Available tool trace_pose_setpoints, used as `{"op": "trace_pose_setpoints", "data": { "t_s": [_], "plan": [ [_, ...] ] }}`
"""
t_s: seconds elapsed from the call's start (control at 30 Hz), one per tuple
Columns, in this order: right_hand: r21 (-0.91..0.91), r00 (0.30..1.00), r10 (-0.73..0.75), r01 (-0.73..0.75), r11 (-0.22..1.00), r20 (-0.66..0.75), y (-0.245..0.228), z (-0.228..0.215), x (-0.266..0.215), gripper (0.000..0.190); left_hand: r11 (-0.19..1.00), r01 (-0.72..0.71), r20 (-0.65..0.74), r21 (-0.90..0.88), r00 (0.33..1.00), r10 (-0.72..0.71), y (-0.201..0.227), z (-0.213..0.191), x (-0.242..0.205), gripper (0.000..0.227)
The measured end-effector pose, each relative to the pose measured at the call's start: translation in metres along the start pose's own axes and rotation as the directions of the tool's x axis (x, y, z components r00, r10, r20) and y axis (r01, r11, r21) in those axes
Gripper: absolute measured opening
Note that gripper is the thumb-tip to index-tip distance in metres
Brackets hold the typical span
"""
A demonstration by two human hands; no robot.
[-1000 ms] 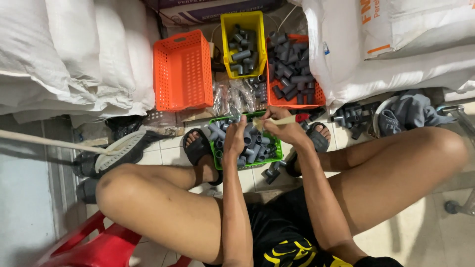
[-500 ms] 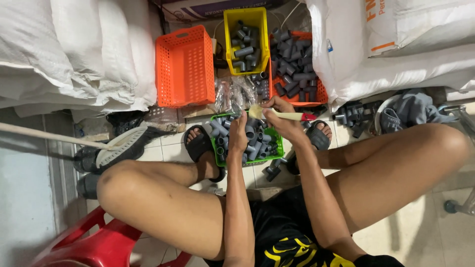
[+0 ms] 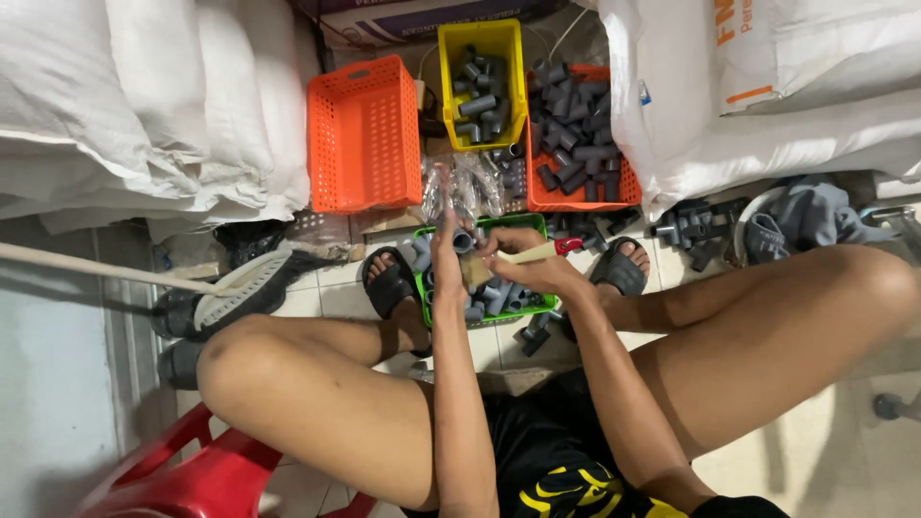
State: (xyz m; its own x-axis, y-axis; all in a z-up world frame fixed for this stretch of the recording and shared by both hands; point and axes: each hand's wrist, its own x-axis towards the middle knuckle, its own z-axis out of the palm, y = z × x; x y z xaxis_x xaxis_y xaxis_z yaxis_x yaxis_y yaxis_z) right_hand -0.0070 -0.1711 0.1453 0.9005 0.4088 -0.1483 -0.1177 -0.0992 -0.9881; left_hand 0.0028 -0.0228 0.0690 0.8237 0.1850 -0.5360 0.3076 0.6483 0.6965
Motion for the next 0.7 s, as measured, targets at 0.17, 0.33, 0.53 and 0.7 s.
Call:
{"op": "trace_pose_setpoints", "data": {
  "t_s": [0.17, 0.33, 0.53, 0.7],
  "plan": [
    [-0.019, 0.959, -0.1, 0.098, 0.995, -0.267, 0.002, -0.011, 0.007, 0.011, 0.909, 0.251, 0.124, -0.331, 0.967, -0.222, 0.014, 0.011, -0.015, 0.015],
    [0.007, 0.913, -0.167, 0.182, 0.983, -0.373, 0.009, -0.005, 0.013, 0.01, 0.763, 0.324, 0.084, -0.559, 0.938, -0.336, 0.031, 0.034, -0.037, 0.029],
    [-0.226, 0.95, -0.118, 0.052, 0.973, -0.288, 0.0, -0.025, 0.004, 0.008, 0.782, 0.096, 0.423, -0.616, 0.877, 0.226, -0.01, -0.012, -0.001, 0.074],
    [0.104, 0.888, -0.024, 0.08, 0.991, -0.46, 0.021, -0.022, 0.012, 0.01, 0.945, -0.206, 0.51, -0.252, 0.802, 0.311, 0.015, 0.014, -0.022, 0.077]
  ]
}}
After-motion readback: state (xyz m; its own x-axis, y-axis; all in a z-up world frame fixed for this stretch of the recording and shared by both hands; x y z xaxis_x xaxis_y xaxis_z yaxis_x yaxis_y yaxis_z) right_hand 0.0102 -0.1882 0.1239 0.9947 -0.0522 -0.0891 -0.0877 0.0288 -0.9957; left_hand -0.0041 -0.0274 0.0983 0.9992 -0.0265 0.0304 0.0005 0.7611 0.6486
